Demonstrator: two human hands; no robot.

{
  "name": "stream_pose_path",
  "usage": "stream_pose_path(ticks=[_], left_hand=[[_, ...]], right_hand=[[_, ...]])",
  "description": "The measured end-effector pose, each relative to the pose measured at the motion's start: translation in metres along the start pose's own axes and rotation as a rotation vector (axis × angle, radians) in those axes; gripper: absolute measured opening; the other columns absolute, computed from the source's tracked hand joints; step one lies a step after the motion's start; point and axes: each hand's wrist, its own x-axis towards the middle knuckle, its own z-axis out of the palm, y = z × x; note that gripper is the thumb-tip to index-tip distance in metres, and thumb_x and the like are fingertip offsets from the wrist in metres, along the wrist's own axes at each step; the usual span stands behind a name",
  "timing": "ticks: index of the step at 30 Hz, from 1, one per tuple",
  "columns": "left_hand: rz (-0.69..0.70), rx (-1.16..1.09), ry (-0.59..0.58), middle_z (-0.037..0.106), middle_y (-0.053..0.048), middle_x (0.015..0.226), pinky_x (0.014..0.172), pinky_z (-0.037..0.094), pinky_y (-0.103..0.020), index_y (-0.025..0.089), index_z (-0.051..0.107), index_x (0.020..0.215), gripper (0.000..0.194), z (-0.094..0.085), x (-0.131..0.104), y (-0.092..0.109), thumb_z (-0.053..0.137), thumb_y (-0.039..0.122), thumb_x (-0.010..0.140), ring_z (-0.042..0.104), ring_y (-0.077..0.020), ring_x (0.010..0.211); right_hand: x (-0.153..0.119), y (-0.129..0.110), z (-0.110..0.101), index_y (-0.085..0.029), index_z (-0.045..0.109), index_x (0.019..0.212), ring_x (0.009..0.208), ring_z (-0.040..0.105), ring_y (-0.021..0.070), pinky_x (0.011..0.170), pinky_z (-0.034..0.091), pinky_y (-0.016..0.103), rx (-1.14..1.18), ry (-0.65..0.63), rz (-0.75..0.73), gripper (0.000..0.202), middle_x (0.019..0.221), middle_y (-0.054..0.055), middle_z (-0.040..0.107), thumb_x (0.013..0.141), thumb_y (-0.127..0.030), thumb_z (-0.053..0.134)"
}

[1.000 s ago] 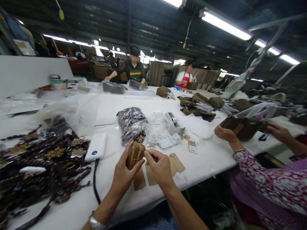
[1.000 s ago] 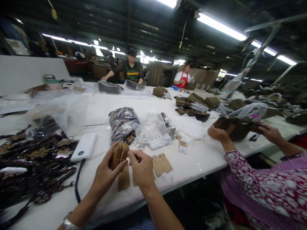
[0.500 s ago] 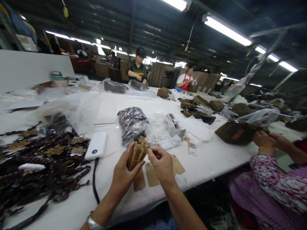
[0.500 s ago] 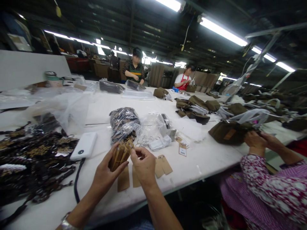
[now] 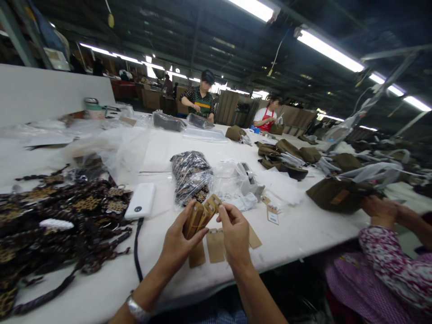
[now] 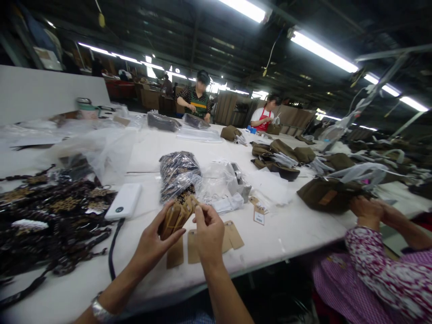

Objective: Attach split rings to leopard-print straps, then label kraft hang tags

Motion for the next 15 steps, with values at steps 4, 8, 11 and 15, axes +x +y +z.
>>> stream_pose_path(ticks=[4, 8, 11, 15], left_hand=[[-0.103, -0.013, 0.067, 0.059, -0.008, 0.137, 0.105, 0.046, -0.043, 0.028, 0.038, 0.147, 0.077, -0.017, 0.0, 0.005, 0.071, 0.041, 0.079, 0.057, -0.028, 0.124], [-0.209, -0.115, 0.225, 0.068, -0.009, 0.117, 0.072, 0.06, -0.033, 0.026, 0.033, 0.15, 0.086, -0.051, -0.002, 0.02, 0.073, 0.045, 0.076, 0.07, -0.0258, 0.095], [-0.203, -0.132, 0.296, 0.069, -0.008, 0.111, 0.065, 0.058, -0.028, 0.026, 0.035, 0.149, 0.088, -0.07, -0.007, 0.029, 0.075, 0.045, 0.073, 0.069, -0.0226, 0.088], [-0.232, -0.076, 0.297, 0.069, -0.008, 0.11, 0.066, 0.059, -0.029, 0.028, 0.036, 0.148, 0.088, -0.074, -0.013, 0.031, 0.076, 0.046, 0.072, 0.07, -0.0221, 0.084]], right_hand=[[0.007, -0.014, -0.006, -0.018, 0.062, 0.093, 0.062, 0.055, 0.0124, 0.061, 0.045, 0.022, -0.008, 0.185, -0.094, 0.026, 0.065, -0.004, 0.056, 0.09, -0.043, 0.058], [0.007, -0.008, -0.004, -0.017, 0.066, 0.089, 0.057, 0.055, 0.0122, 0.057, 0.044, 0.022, -0.116, -0.146, 0.006, 0.023, 0.064, -0.004, 0.058, 0.089, -0.04, 0.059], [-0.007, 0.008, 0.011, -0.018, 0.07, 0.085, 0.06, 0.06, 0.0136, 0.058, 0.045, 0.022, -0.269, -0.386, 0.053, 0.018, 0.071, 0.0, 0.068, 0.087, -0.033, 0.06], [-0.026, 0.024, 0.036, -0.021, 0.072, 0.085, 0.072, 0.066, 0.0163, 0.066, 0.046, 0.024, -0.549, -0.51, -0.066, 0.012, 0.08, 0.001, 0.074, 0.087, -0.025, 0.061]])
